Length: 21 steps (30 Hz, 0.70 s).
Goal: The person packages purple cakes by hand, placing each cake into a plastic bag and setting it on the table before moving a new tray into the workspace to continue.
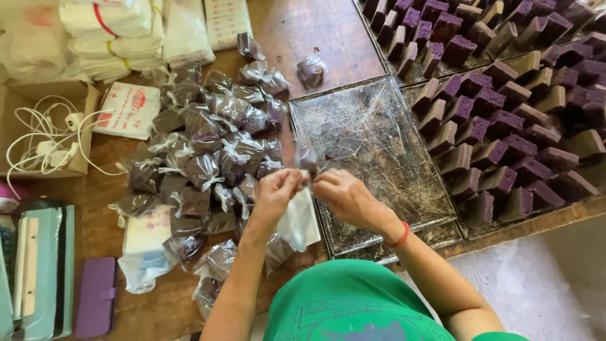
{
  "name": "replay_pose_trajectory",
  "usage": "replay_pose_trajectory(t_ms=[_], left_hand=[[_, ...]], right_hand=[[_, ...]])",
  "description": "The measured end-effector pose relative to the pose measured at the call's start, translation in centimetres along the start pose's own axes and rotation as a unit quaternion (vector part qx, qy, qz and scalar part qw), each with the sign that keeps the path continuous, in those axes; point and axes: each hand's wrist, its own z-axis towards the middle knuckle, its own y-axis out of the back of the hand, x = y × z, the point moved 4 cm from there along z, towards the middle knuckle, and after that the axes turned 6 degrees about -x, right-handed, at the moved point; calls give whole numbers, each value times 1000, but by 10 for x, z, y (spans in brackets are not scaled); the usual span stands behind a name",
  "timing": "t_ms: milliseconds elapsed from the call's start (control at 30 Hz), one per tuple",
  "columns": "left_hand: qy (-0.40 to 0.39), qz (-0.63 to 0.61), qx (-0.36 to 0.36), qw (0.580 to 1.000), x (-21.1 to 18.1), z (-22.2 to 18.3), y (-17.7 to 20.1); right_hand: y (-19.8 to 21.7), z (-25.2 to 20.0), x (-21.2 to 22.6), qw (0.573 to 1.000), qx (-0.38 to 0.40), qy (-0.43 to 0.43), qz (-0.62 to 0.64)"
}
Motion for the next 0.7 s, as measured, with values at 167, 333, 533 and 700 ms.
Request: replay_pose_trajectory(t_ms=[167, 333, 533, 700], left_hand=[[60, -127, 182, 973, 14, -18, -15], [-128, 60, 108, 984, -55, -38, -18], [-366, 216, -80, 901, -87, -43, -9], [-151, 34, -42, 987, -24, -39, -19]], right_hand=[[-2, 3, 0, 996, 8, -53, 71], [-15, -24, -30, 976, -46, -135, 166], [-38, -60, -65, 797, -42, -434, 418], [-22, -39, -16, 975, -46, -97, 197]])
